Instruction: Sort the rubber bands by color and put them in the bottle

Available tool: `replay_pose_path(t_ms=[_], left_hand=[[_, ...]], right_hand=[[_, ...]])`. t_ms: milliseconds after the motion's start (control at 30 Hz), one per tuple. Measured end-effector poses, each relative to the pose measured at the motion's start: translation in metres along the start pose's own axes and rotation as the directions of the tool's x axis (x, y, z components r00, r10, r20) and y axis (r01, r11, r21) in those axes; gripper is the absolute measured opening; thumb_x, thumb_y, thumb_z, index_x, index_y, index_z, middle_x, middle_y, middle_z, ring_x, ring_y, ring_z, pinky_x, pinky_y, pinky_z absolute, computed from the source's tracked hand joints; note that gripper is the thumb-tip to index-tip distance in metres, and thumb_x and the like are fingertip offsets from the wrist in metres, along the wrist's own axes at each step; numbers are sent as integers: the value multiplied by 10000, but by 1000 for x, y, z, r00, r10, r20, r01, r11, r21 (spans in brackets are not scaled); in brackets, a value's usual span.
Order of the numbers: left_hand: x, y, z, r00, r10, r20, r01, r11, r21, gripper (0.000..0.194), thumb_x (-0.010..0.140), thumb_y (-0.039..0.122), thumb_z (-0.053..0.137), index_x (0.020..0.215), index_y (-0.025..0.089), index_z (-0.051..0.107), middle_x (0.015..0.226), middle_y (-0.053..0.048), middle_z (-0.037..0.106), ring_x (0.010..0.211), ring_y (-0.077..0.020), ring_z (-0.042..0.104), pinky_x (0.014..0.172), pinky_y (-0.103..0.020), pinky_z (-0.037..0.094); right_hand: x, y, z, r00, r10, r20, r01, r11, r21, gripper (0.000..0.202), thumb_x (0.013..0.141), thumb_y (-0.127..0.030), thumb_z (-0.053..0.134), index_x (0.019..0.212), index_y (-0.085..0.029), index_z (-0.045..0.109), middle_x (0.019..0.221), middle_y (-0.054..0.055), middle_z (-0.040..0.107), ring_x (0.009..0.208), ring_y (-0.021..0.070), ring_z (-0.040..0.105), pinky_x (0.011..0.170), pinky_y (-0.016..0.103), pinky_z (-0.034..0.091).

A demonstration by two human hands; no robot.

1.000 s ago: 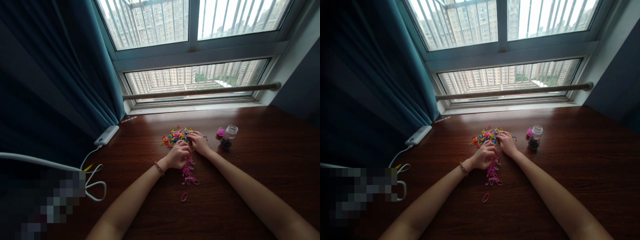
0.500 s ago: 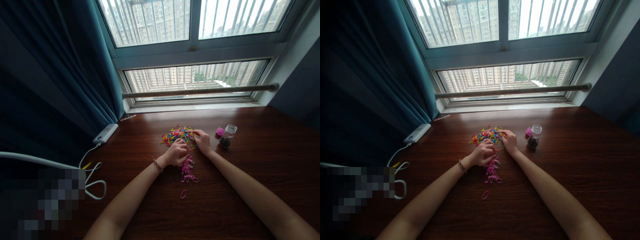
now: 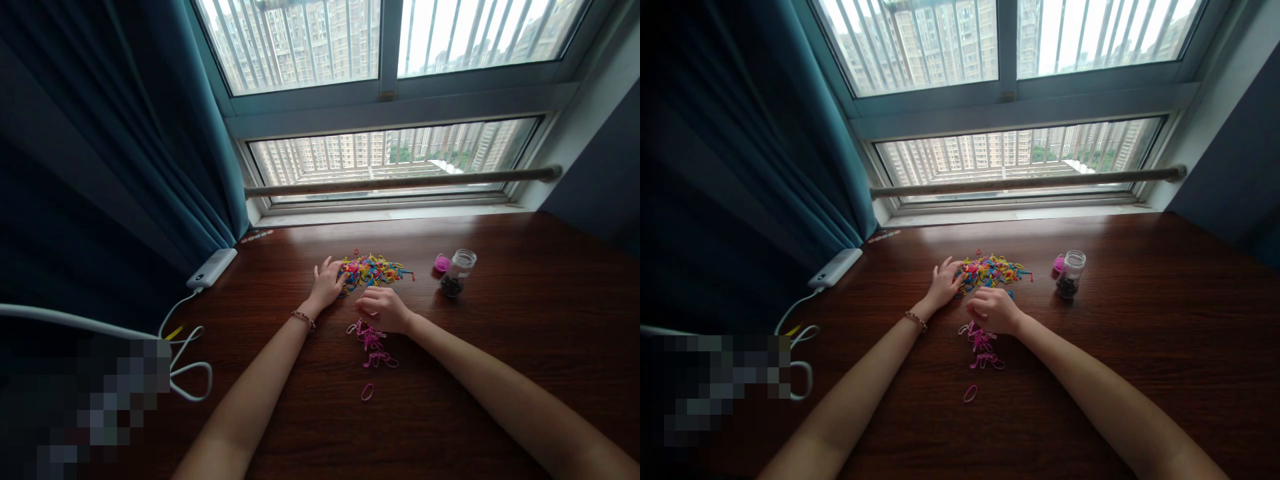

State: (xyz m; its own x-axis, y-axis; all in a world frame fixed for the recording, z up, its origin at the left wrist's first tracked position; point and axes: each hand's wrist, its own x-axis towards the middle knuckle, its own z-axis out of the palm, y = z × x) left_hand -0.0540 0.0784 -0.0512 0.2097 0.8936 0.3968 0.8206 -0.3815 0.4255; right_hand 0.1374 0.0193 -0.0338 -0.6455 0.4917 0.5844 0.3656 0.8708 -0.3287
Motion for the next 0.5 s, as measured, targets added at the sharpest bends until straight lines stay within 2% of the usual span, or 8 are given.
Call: replay_pose_path(t_ms=[67, 133, 233, 300, 333, 400, 500], left_hand=[[0, 1, 0, 999, 14, 39, -15, 1000, 5, 288, 830, 307, 432, 1108, 261, 492, 1191, -67, 522, 1249, -261, 274, 991, -588, 100], [0, 2, 0, 998, 14, 62, -15, 1000, 14, 275, 833, 306, 428, 1094, 271, 508, 1191, -63, 523, 1247, -254, 279, 993, -592, 86], [0, 4, -2, 997, 18, 73, -20, 999, 26, 248, 836, 292, 427, 1058, 276, 537, 1174, -57, 536, 1235, -244, 300, 993, -592, 81], [0, 5, -3, 997, 31, 66, -33, 999, 21, 231, 834, 275, 434, 1031, 273, 553, 1153, -53, 549, 1218, -238, 329, 993, -588, 89], [0, 5, -3, 997, 40, 58, -41, 999, 15, 224, 831, 264, 440, 1021, 273, 559, 1142, -51, 555, 1206, -235, 346, 994, -583, 96], [0, 4, -3, 998, 59, 36, -60, 998, 8, 219, 819, 226, 455, 1000, 272, 571, 1114, -49, 569, 1180, -230, 384, 999, -568, 107], [0, 3, -2, 997, 78, 4, -78, 997, 15, 219, 800, 169, 465, 946, 270, 593, 1073, -42, 589, 1130, -220, 439, 1006, -543, 116]], right_hand=[[-1, -2, -1, 996, -64, 64, 65, 998, -21, 154, 792, -322, 506, 775, -216, 616, 669, 35, 594, 654, 148, 516, 616, 259, 401], [-2, 2, -3, 997, -52, 58, 54, 998, -32, 181, 782, -363, 521, 789, -211, 619, 672, 40, 591, 656, 154, 512, 628, 268, 406], [-2, 17, -8, 985, 121, -124, -130, 989, -66, 184, 824, -306, 471, 816, -199, 619, 753, 62, 611, 733, 177, 525, 720, 311, 417], [-3, 32, -10, 924, 263, -278, -295, 952, -77, 195, 841, -254, 433, 859, -198, 619, 839, 75, 623, 838, 205, 522, 806, 359, 403], [-4, 40, -10, 893, 317, -319, -357, 931, -76, 198, 839, -242, 431, 887, -200, 618, 878, 79, 624, 887, 217, 513, 836, 377, 394], [-6, 55, -10, 856, 394, -335, -437, 897, -62, 199, 822, -234, 450, 923, -197, 617, 921, 84, 626, 952, 232, 495, 860, 395, 393], [-9, 70, -6, 851, 440, -286, -470, 881, -46, 199, 810, -215, 453, 904, -185, 626, 945, 78, 634, 1027, 229, 465, 903, 397, 378]])
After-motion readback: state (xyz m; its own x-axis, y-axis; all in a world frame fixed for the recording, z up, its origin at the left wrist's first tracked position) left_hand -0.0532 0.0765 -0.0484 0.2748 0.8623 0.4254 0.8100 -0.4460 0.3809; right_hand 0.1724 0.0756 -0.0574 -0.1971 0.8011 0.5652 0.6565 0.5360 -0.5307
